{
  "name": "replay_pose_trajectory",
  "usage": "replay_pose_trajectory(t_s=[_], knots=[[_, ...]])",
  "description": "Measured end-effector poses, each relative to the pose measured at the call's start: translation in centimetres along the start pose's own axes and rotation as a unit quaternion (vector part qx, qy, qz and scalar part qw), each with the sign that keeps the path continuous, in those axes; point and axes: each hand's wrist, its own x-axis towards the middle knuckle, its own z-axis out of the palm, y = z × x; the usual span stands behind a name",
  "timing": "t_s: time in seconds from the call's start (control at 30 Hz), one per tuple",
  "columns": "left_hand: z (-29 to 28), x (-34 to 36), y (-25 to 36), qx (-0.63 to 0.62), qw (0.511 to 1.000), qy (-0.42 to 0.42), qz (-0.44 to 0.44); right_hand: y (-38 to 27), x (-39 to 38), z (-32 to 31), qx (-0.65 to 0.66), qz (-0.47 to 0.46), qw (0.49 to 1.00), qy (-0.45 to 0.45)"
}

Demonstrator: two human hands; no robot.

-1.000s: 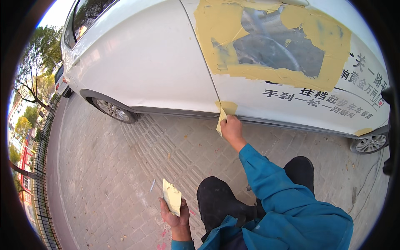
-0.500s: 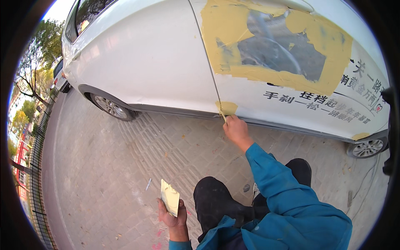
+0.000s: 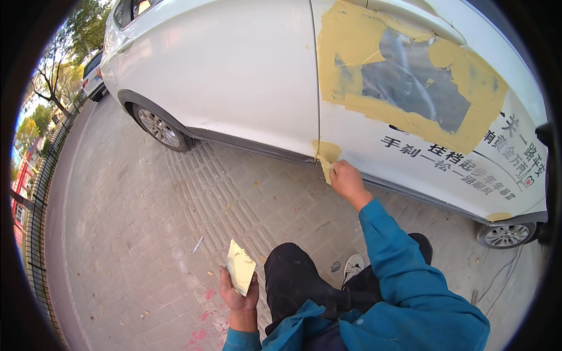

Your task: The person applies a yellow putty-like substance to the side of a white car using a small metal spatula. They spread the material over a large area of the front door and rear quarter panel, smoothing it into the surface.

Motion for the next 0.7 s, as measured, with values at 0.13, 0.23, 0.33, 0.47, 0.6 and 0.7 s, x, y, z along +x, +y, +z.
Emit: replay_pose_trajectory(t_s=[0.13,0.23,0.33,0.47,0.6,0.7], knots=[[-0.3,-0.1,0.0,0.005,1.0,-0.019,0.001,0.4,-0.5,0.2,-0.031,0.004,0.999,-0.021],[-0.4,-0.1,0.1,-0.008,1.0,-0.006,-0.001,0.7,0.3,-0.5,-0.069,-0.029,0.995,-0.065],[-0.5,-0.2,-0.1,-0.008,1.0,-0.01,0.0,0.5,1.5,-1.1,-0.088,-0.045,0.993,-0.065],[-0.7,-0.3,-0.2,0.011,1.0,-0.017,0.003,-0.1,3.3,-1.7,-0.128,-0.046,0.982,-0.128],[-1.1,-0.1,-0.2,-0.022,1.0,-0.021,-0.003,-0.7,4.4,-2.0,-0.149,-0.048,0.975,-0.158],[-1.2,-0.1,-0.1,-0.039,0.999,-0.034,-0.007,-1.2,4.8,-2.2,-0.168,-0.043,0.972,-0.16]])
